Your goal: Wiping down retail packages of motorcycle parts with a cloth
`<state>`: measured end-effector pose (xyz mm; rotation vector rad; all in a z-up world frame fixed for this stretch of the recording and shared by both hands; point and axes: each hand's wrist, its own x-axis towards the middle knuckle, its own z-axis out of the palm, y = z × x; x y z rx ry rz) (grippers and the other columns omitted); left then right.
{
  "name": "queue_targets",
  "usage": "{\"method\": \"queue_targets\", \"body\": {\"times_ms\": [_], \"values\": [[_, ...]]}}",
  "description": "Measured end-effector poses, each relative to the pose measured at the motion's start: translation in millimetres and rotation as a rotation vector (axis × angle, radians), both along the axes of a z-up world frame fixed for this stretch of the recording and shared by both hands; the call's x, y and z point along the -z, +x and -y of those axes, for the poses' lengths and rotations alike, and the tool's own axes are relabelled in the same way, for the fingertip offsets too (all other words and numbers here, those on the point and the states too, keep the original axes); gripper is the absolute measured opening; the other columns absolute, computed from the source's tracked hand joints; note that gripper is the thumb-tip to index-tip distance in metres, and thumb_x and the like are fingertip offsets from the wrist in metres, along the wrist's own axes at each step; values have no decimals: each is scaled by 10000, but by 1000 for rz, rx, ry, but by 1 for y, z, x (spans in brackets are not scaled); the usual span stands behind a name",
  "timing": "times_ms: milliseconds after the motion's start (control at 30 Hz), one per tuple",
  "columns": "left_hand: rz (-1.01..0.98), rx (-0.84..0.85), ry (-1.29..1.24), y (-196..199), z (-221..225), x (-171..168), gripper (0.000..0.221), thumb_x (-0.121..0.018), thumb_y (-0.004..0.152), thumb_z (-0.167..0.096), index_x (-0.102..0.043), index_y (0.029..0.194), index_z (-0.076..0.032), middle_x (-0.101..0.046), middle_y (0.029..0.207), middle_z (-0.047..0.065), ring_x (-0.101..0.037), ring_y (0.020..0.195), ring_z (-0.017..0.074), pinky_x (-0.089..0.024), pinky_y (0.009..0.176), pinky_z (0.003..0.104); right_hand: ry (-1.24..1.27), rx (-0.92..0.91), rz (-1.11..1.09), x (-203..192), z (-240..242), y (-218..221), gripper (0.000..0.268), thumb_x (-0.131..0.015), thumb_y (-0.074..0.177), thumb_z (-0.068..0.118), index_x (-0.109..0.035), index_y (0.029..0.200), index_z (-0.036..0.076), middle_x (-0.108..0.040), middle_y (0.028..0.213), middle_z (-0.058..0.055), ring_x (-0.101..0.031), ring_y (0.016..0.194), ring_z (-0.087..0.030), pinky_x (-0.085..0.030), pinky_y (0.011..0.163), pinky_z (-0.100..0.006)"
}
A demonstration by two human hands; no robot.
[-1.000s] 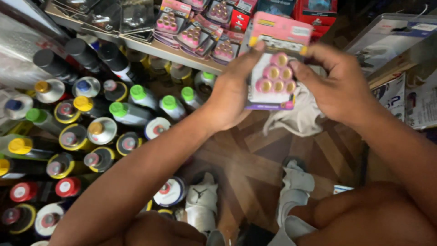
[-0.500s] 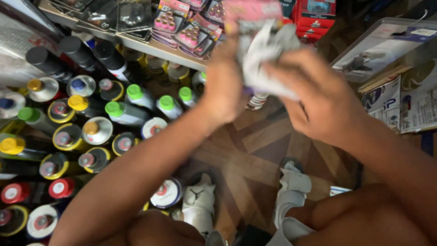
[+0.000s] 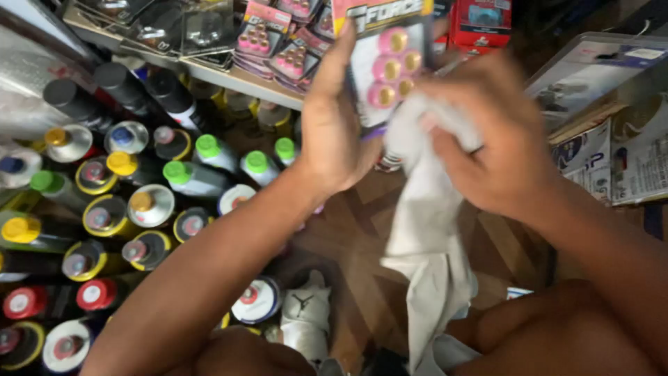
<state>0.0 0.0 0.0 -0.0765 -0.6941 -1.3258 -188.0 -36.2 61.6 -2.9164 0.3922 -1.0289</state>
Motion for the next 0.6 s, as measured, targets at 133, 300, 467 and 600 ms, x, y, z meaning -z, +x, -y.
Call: {"method": "queue_targets", "body": {"times_ms": [133, 300, 467, 600], "values": [[-37, -24, 54, 12, 2, 0, 459, -578, 1094, -374, -644, 1269, 45, -741, 1188, 176, -739, 1069, 322, -581, 964, 436, 135, -17, -83, -5, -3, -7, 383, -684, 812, -164, -709, 1189, -94, -609, 1009, -212, -548, 793, -305, -469, 724, -396], [367, -172, 148, -14, 3, 5, 562, -404, 1012, -586, -618, 1070, -69, -639, 862, 18, -599, 739, 124, -524, 709, 291, -9, 151, 234, 41, 28, -23, 335, -463, 1241, -20, -300, 1531, -61, -394, 1482, -298, -472, 1301, -438, -360, 1197, -590], [403, -215, 401, -35, 1, -7, 739, -340, 986, -632, -483, 1458, -81, -585, 1034, 40, -498, 815, 110, -408, 662, 255, 71, -32, 95, 10, -4, 17, 393, -566, 1072, -10, -432, 1426, -119, -484, 1424, -290, -482, 1244, -412, -404, 1094, -530], [448, -165, 380, -37, 0, 3, 682, -292, 1019, -598, -518, 1325, -33, -590, 1123, 104, -554, 961, 156, -459, 863, 285, -39, -158, 81, 2, 15, 8, 317, -716, 921, -48, -692, 1235, -86, -547, 1276, -232, -497, 1089, -363, -437, 983, -478]]}}
